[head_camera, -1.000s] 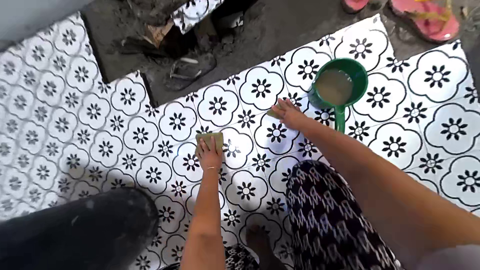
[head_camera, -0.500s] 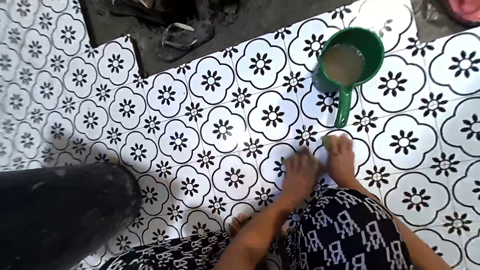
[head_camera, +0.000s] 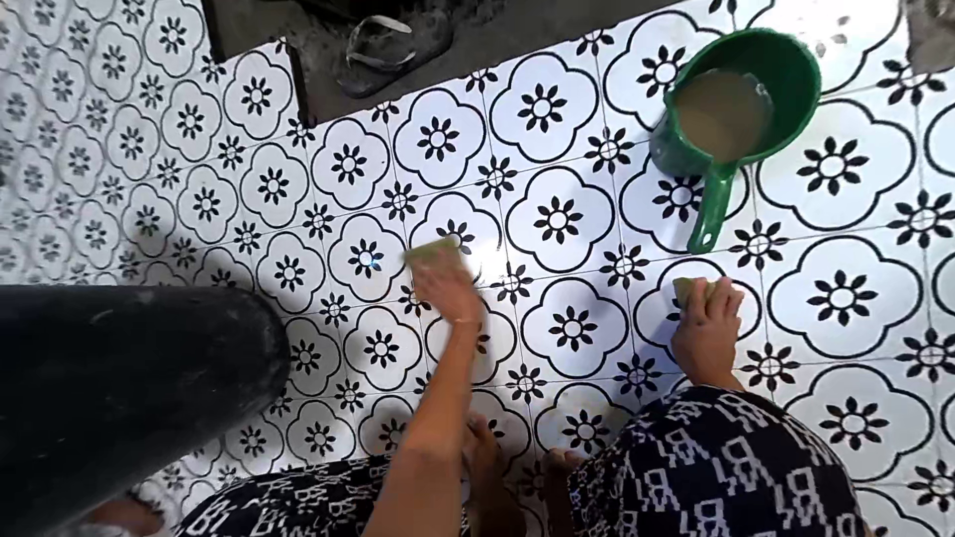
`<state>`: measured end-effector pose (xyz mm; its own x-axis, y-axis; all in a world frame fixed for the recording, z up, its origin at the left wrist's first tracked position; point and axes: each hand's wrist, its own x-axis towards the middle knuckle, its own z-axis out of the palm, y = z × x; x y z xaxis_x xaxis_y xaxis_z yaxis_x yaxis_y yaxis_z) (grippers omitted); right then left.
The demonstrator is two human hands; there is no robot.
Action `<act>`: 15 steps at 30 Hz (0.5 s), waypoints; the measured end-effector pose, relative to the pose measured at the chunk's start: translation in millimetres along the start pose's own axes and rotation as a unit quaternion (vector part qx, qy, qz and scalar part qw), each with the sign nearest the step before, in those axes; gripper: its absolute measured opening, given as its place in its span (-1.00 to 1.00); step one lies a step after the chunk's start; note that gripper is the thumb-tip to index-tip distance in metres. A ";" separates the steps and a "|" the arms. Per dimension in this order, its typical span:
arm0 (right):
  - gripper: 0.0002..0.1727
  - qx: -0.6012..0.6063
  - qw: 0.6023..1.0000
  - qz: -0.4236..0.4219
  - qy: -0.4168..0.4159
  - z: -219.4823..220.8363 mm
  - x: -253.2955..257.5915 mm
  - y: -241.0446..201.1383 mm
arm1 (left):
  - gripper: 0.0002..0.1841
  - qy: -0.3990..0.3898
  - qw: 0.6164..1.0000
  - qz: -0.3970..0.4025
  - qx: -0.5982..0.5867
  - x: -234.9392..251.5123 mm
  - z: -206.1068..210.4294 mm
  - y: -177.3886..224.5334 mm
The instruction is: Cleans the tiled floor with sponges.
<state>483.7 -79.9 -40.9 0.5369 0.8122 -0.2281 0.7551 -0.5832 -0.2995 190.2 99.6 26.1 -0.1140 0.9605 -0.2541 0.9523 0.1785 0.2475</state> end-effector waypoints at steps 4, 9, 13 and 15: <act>-0.36 0.007 1.000 -0.007 -0.010 -1.8 -0.7 1.6 | -0.46 -0.045 0.924 0.380 -0.019 -126.5 120.5 18.8; -0.39 0.022 0.999 -0.024 -0.015 -5.7 1.5 6.2 | -0.56 -0.073 0.905 0.420 0.012 -113.6 87.0 -59.4; -0.34 0.023 0.999 -0.007 -0.023 -3.5 3.1 2.6 | -0.31 0.051 0.991 0.058 0.110 49.3 28.3 -149.6; -0.31 0.012 1.000 0.006 -0.022 -1.2 4.0 3.0 | -0.25 0.050 0.990 -0.115 0.060 114.7 5.5 -131.0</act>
<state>488.5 -78.4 -41.6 0.5284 0.8045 -0.2713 0.7392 -0.5931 -0.3191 53.9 185.2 -40.6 -0.3533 0.9147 -0.1963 0.9239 0.3741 0.0802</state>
